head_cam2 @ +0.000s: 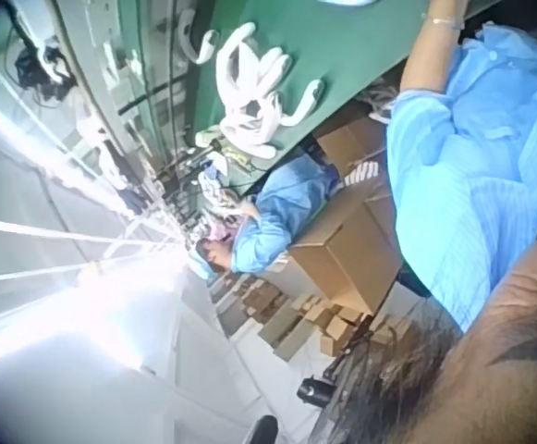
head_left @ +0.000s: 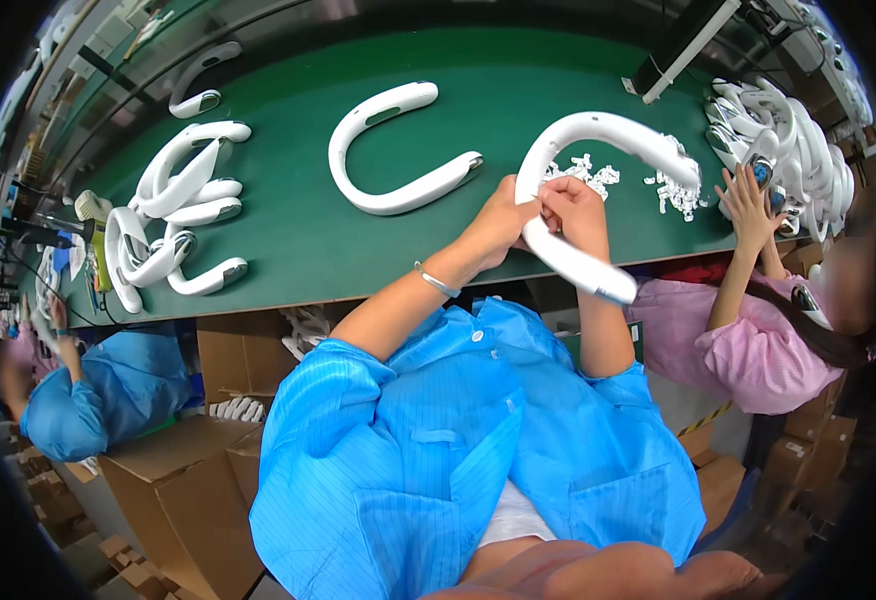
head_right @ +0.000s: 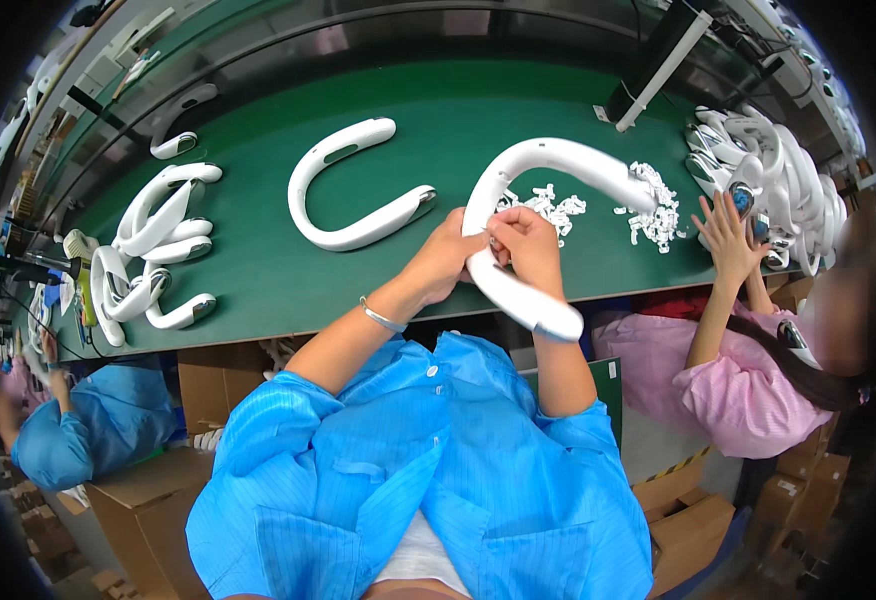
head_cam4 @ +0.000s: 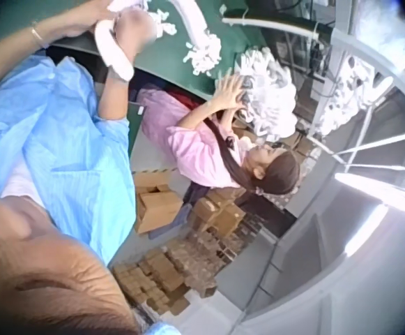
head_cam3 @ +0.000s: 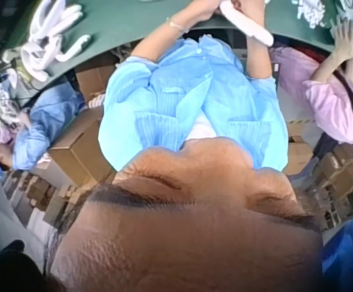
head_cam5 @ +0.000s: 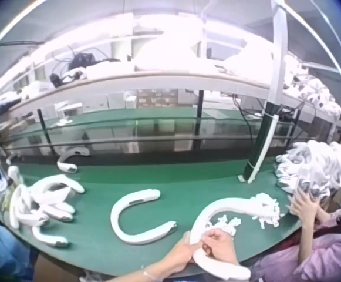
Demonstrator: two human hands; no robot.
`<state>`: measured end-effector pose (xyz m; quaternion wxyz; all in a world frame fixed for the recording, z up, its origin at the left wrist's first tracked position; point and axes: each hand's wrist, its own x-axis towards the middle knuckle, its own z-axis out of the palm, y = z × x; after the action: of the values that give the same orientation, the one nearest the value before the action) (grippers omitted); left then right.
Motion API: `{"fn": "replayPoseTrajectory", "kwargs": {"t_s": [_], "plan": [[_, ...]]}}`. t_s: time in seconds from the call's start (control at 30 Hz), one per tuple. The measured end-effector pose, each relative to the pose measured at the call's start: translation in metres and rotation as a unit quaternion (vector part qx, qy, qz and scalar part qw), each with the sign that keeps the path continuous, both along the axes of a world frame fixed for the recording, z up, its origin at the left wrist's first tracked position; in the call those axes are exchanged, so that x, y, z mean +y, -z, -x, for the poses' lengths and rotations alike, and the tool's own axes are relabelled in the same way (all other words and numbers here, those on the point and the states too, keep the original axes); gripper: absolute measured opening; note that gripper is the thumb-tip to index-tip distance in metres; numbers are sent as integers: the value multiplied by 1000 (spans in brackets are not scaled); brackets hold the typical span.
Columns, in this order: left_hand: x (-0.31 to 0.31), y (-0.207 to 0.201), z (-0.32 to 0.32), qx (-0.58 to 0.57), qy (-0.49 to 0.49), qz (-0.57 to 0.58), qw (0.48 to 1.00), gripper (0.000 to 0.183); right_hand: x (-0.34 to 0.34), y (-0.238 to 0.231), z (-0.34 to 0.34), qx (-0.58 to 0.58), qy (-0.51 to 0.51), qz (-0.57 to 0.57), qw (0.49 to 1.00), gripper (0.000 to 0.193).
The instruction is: The recorder is assembling white plastic neck massagers at a factory workbench, attaching small white components.
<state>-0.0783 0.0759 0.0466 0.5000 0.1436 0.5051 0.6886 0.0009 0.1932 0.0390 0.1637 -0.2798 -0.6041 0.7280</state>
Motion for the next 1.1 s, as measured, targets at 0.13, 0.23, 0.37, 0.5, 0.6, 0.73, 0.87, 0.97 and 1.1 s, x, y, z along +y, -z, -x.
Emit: {"fn": "replayPoseTrajectory", "kwargs": {"t_s": [0.13,0.23,0.37,0.5,0.6,0.73,0.87,0.97,1.1], "plan": [[-5,12,-9,37,-1,-94,995,48,-17,-25,-10,12,20,-55,998,9],[-9,6,-10,62,-13,-124,990,49,-27,-33,-12,21,39,-107,993,8],[-10,19,-12,107,-39,-143,983,47,-35,-29,-16,17,59,-130,990,10],[-14,22,-14,175,-46,-160,970,44,-43,-33,-16,83,72,-152,982,24],[-17,21,-15,212,-49,-190,957,42,-49,-37,-14,113,76,-103,985,22],[-23,15,-17,267,-45,-207,940,37,-49,-33,-12,115,55,-102,987,22],[-26,12,-17,276,-78,-220,932,33,-48,-25,-11,115,39,-89,989,22],[-23,11,-16,265,-86,-227,933,30,-47,-21,-11,119,30,-68,990,23],[-9,17,-12,178,-124,-214,952,28,-40,-16,-7,121,16,-33,992,23]]}}
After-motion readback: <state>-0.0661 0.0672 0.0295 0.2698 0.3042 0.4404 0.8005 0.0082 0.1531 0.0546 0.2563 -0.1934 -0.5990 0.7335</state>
